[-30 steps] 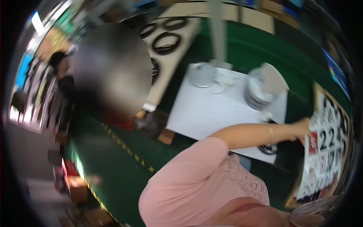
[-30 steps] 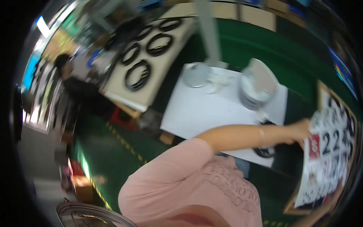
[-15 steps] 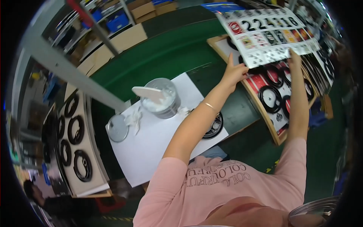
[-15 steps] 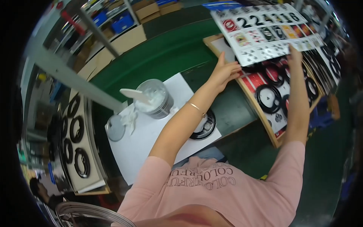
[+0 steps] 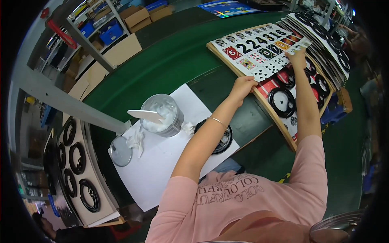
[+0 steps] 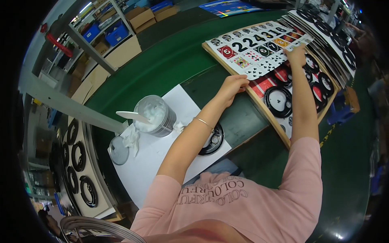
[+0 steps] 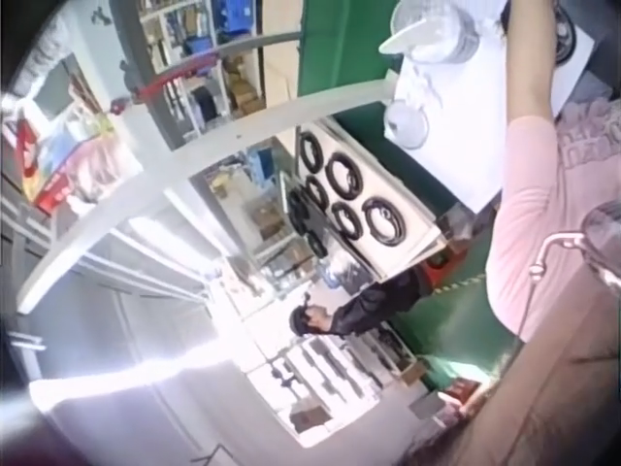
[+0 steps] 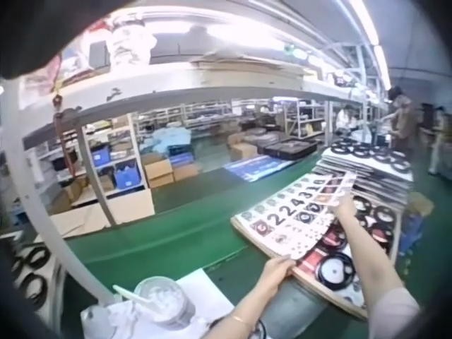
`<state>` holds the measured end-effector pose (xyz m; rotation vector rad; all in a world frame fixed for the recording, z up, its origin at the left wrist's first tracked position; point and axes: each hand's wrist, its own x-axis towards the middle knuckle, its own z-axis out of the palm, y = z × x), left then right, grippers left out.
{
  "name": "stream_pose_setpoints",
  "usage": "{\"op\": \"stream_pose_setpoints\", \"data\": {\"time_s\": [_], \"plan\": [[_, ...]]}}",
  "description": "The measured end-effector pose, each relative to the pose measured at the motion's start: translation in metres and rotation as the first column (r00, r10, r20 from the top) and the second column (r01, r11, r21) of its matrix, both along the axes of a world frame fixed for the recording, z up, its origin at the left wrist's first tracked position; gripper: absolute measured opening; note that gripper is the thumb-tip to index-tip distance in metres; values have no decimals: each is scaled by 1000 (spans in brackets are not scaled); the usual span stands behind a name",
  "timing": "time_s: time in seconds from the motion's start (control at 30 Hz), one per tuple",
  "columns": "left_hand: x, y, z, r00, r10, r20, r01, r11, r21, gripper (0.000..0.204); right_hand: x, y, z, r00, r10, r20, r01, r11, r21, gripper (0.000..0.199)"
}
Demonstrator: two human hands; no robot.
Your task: Applying a white cleaning or coating substance to circular black plastic rings using a spatula and cloth in a factory setting.
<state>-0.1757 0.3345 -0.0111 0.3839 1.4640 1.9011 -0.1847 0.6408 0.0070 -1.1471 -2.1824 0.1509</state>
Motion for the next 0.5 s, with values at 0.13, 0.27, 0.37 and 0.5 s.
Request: {"op": "stream_pose_setpoints", "data": {"time_s": [0.13, 0.27, 0.37, 0.5], "plan": [[5, 10, 5, 996, -82, -46, 79, 995, -62, 36, -1, -22, 9, 944, 134, 300, -231, 920, 316, 76], [8, 19, 9, 977, -200, 69, 203, 979, -33, 37, -23, -25, -22, 804, 354, 478, -449, 888, 98, 73], [8, 9, 13, 977, -215, 5, 213, 964, -161, 39, -19, -65, -17, 760, 343, 552, -261, 939, -223, 76], [11, 5, -6, 954, -159, -253, 99, 967, -234, 44, -8, -66, -22, 765, 291, 574, -162, 950, -266, 79]]}}
